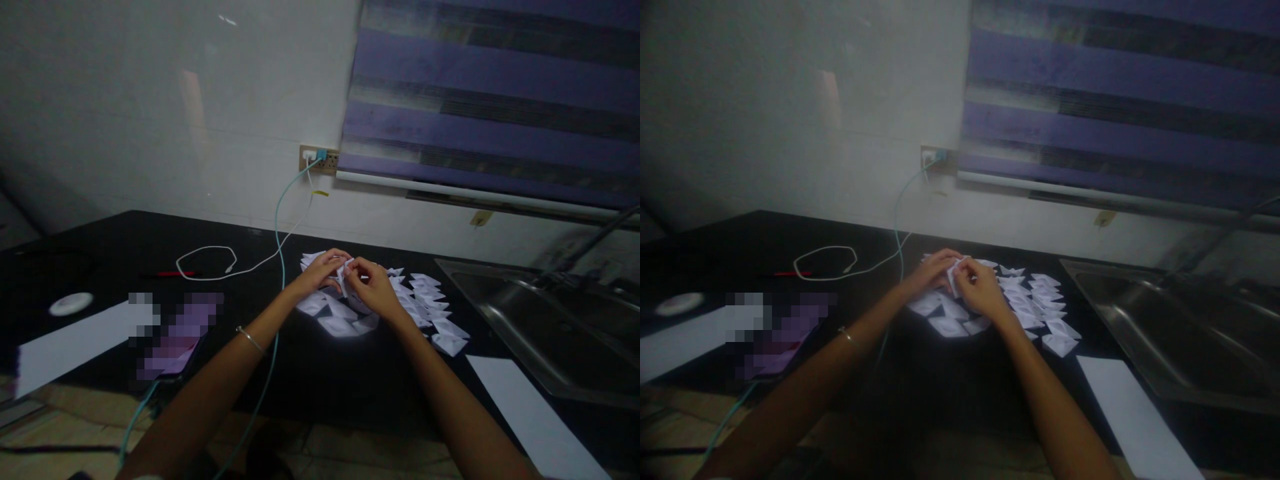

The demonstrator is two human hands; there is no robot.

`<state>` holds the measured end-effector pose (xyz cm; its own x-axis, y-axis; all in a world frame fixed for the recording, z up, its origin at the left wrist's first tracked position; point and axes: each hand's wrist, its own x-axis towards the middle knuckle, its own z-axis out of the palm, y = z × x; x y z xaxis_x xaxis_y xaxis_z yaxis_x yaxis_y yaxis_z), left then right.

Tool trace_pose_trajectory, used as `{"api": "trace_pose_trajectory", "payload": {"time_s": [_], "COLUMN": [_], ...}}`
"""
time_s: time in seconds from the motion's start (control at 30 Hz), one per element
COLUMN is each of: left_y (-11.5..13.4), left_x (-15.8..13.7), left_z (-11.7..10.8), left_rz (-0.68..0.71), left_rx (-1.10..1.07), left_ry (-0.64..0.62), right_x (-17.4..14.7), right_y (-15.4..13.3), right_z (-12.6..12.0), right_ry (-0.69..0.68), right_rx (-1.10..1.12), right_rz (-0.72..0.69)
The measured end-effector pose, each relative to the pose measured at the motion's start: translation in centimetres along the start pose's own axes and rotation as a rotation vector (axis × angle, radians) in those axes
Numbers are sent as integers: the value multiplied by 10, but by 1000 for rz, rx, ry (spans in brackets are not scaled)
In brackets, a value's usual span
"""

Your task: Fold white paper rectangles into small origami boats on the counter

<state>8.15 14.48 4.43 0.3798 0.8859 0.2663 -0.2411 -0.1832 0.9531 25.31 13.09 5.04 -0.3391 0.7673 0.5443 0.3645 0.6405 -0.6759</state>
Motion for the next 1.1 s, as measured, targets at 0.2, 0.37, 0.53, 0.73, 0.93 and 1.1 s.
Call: {"api": "trace_pose_trajectory", "payload": {"time_s": [0.2,0.37,0.53,0.73,0.93,1.1], "left_y": [-3,0,-1,1,5,7], "left_x": [1,1,1,1,0,-1], "left_z": [-10,-14,-20,-24,-25,-23], "left_rz": [-24,-25,-18,13,53,38], "left_rx": [-71,-47,-16,-14,-31,-4], "left_ry": [-99,-163,-120,-90,-38,37], "right_x": [-3,-3,-4,-4,-4,-4], "right_y": [-5,-6,-5,-5,-10,-11], "right_z": [1,1,1,0,-2,-2], "right_ry": [-22,-24,-48,10,73,113], "right_rx": [-215,-267,-311,-329,-311,-302], "right_rz": [-135,-199,-248,-235,-208,-191]}}
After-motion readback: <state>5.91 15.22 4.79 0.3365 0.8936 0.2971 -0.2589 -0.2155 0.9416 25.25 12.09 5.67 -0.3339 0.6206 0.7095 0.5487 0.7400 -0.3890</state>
